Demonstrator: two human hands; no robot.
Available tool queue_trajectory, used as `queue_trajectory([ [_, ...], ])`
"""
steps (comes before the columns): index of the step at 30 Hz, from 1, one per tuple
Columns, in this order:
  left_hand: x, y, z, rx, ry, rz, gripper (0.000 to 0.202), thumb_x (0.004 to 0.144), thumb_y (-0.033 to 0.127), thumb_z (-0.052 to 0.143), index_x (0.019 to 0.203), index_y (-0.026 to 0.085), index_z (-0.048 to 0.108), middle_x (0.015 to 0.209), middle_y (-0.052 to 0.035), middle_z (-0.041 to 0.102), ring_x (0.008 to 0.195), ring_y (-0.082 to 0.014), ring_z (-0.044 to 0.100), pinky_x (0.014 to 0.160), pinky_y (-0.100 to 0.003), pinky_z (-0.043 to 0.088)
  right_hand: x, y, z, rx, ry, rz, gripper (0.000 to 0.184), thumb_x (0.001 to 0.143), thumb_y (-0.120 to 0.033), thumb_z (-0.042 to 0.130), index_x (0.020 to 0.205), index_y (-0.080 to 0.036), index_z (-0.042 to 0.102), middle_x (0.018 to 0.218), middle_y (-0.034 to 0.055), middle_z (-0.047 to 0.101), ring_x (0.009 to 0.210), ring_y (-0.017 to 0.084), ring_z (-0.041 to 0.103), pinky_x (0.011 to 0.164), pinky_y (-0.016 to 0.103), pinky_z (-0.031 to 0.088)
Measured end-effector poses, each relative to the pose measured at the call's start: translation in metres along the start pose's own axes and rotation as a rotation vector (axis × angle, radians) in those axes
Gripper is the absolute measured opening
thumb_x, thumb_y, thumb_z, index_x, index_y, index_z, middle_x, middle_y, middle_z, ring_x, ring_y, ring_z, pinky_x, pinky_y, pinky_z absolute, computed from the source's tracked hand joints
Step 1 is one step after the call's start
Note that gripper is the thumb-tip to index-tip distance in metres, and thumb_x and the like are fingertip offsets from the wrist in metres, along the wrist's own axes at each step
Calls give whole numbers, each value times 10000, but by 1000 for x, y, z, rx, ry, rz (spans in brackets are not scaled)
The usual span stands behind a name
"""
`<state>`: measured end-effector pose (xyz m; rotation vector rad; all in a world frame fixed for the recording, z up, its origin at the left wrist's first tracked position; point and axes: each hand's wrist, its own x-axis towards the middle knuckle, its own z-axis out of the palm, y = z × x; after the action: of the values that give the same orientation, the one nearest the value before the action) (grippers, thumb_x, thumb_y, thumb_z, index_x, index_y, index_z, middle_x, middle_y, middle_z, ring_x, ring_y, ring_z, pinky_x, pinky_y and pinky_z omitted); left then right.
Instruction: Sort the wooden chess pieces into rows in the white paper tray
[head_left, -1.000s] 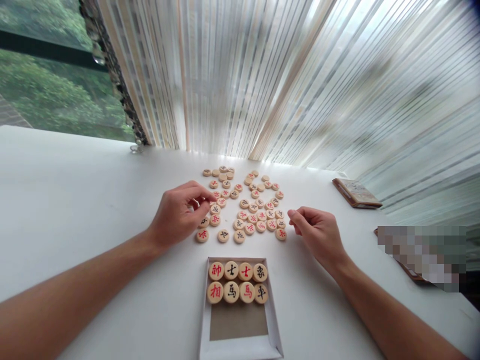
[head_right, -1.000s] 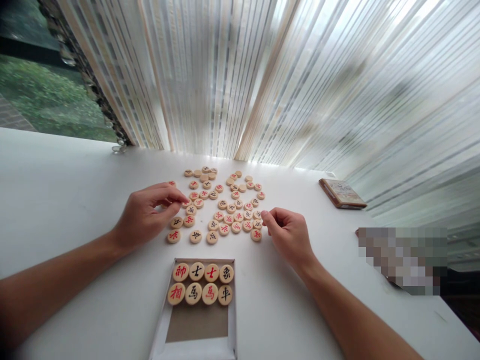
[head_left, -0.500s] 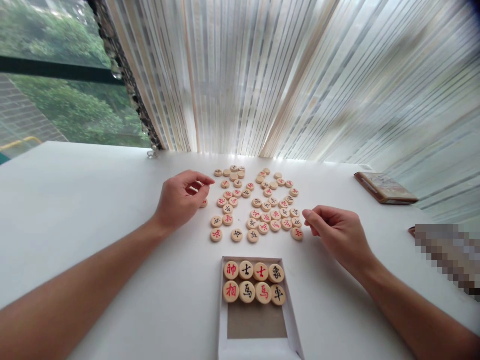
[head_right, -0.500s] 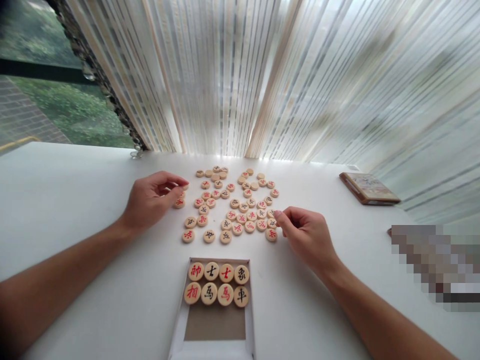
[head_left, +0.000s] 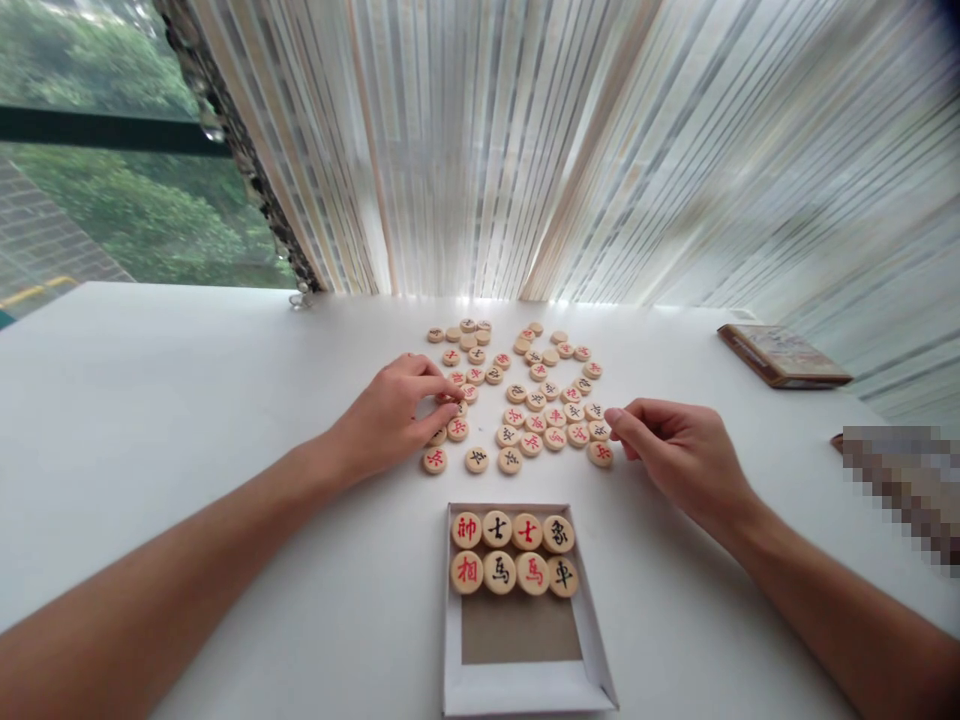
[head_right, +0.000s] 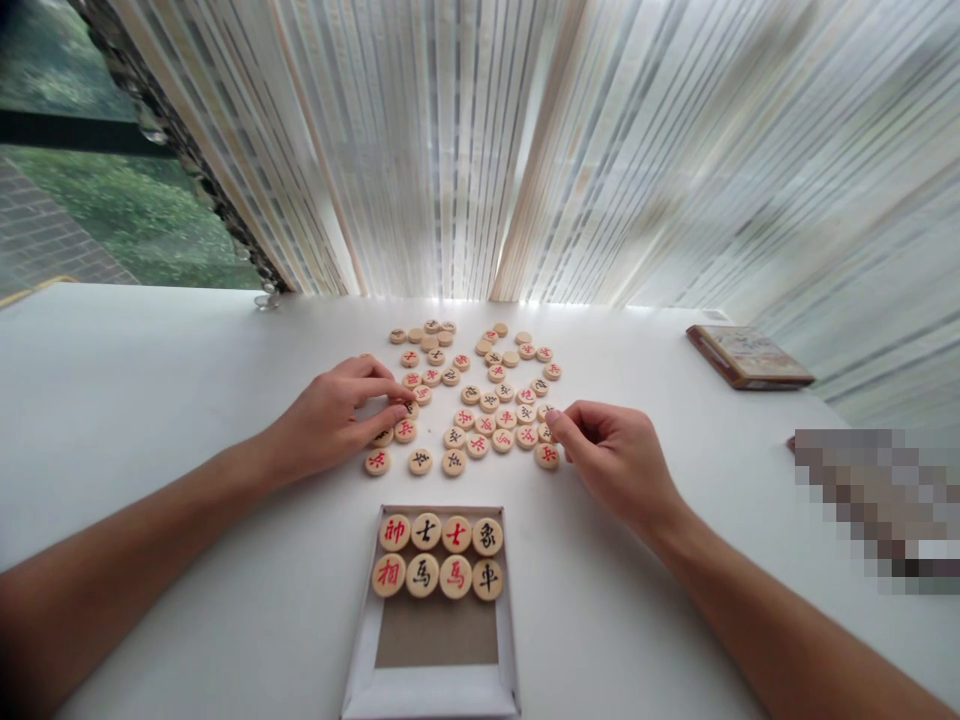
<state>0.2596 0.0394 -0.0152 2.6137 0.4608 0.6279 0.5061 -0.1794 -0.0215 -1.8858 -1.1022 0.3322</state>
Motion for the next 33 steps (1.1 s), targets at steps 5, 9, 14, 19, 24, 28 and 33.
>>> queue_trajectory([
  [5, 2, 0, 3, 80, -1, -22, 228, 945, 307, 656, 1060, 190, 814, 1077, -103, 688, 1051, -286, 636, 975, -455, 501, 0, -2, 2, 13, -1, -14, 465, 911, -485, 665, 558, -197, 570, 506, -37, 418, 483, 101, 304, 454, 270, 215],
  [9, 2, 0, 6, 112, -11, -54, 248, 949, 344, 649, 1046, 175, 801, 1115, -121, 693, 1090, -314, 603, 1006, -495, 481, 0, -6, 2, 21, 6, -27, 474, 912, -489, 675, 553, -200, 564, 504, -34, 421, 475, 101, 310, 450, 274, 218],
  [14, 1, -1, 10, 152, 4, -65, 287, 976, 393, 628, 1096, 217, 820, 1200, -122, 687, 1150, -340, 558, 1057, -545, 423, -1, -7, 3, 42, -8, -32, 498, 884, -528, 731, 543, -201, 573, 485, -36, 423, 462, 102, 314, 437, 278, 218],
  [19, 1, 1, 12, 167, 18, -68, 267, 975, 386, 649, 1116, 234, 818, 1267, -119, 678, 1220, -356, 526, 1082, -551, 401, -1, -7, 3, 45, -13, -32, 500, 884, -543, 723, 552, -201, 576, 493, -39, 418, 459, 100, 309, 435, 281, 209],
  [24, 3, 6, 10, 76, 40, -52, 162, 921, 319, 725, 1009, 194, 776, 1107, -98, 732, 1132, -318, 599, 1040, -503, 452, 0, -7, 3, 34, -11, -39, 493, 905, -535, 693, 562, -201, 578, 507, -35, 427, 468, 101, 314, 444, 280, 217],
  [28, 4, 14, 6, -14, 137, -91, 128, 928, 296, 723, 970, 176, 737, 950, -65, 754, 949, -249, 661, 869, -379, 527, -1, -9, 3, 45, -22, -42, 527, 891, -582, 705, 554, -201, 565, 497, -37, 402, 460, 98, 303, 435, 275, 213],
  [33, 5, 35, 3, -350, 267, -143, 260, 969, 314, 694, 1180, 177, 755, 1000, -74, 771, 868, -195, 700, 766, -317, 561, -2, -10, 2, 53, -23, -38, 535, 890, -592, 716, 561, -198, 566, 510, -33, 413, 468, 96, 313, 441, 264, 226],
])
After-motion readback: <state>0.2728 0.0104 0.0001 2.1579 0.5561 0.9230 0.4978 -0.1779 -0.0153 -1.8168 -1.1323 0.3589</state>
